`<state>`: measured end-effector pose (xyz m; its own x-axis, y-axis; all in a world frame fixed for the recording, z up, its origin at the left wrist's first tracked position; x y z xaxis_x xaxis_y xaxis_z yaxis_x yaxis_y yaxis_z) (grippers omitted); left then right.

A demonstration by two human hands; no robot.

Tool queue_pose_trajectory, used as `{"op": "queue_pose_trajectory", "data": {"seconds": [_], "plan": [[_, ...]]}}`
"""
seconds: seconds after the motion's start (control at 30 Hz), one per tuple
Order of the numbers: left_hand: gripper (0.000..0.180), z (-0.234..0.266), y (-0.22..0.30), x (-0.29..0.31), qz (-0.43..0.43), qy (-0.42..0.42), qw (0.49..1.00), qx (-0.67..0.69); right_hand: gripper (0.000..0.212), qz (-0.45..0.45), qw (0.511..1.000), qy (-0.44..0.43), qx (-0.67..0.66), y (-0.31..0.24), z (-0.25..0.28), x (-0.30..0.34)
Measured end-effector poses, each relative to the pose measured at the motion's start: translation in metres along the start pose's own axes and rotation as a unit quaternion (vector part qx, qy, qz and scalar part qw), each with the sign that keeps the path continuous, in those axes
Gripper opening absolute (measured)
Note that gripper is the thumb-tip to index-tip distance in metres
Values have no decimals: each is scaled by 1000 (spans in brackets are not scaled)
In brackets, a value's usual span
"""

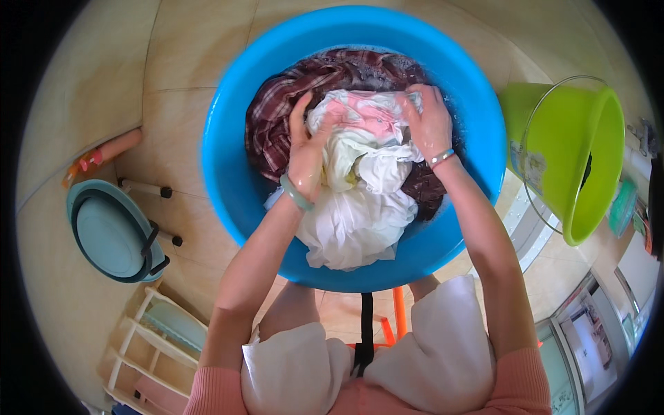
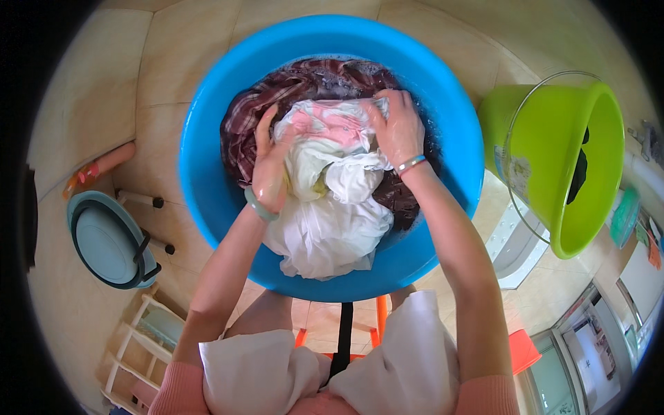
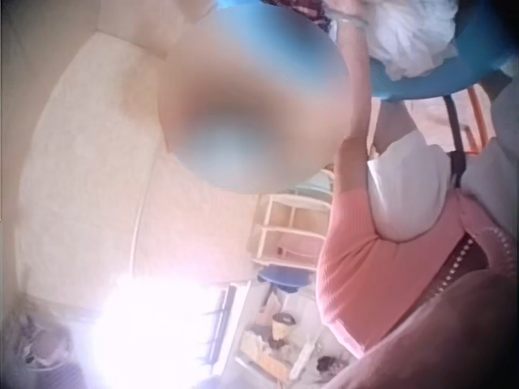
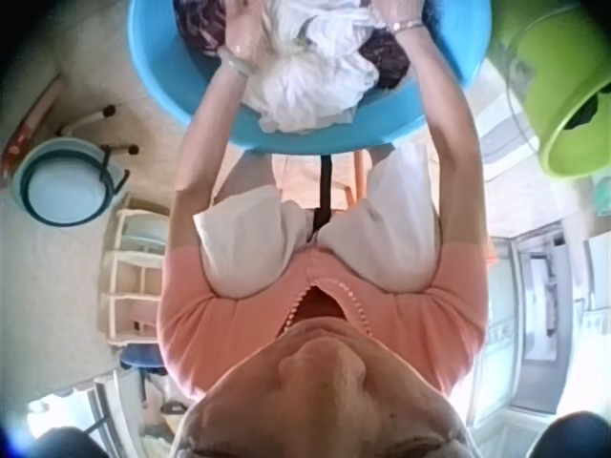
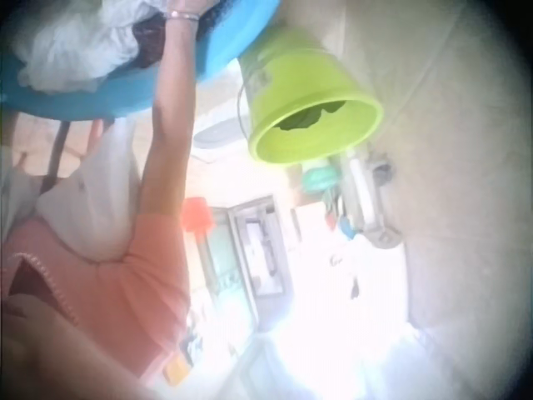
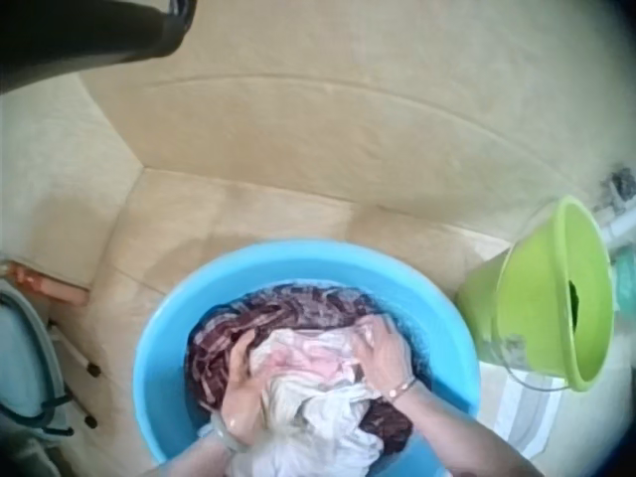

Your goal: The person hand washes various garments in a blue basin filled with soapy water. They scrub and rinse a dark garment, then a white garment, and finally a plaid garment, transferring each item to a green bucket after washing.

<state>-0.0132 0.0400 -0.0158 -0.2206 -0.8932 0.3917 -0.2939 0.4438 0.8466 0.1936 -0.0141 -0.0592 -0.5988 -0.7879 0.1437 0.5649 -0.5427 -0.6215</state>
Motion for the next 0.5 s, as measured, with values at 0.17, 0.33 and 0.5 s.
{"op": "queue_pose_trajectory", "data": {"seconds": [0.17,0.33,0.5], "plan": [[28,24,-46,-14,9,-69,994,-79,37,112,973,-121,163,-7,-21,22],[37,16,-35,-15,101,-27,993,61,25,3,993,-106,48,-25,-33,11],[68,7,-6,-11,128,-75,979,142,17,279,954,-105,-25,-106,10,91]]}}
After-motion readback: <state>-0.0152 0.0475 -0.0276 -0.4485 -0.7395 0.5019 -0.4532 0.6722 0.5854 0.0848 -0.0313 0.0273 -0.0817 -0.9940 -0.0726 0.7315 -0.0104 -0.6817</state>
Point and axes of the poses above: each hand's wrist, its own x-axis away from the middle knuckle, its own z-axis out of the back of the hand, y = z × x, the point moved 2 cm from there along -x, towards the middle knuckle, and after that the axes turned 13 degrees about -z, right-handed, at the moved point
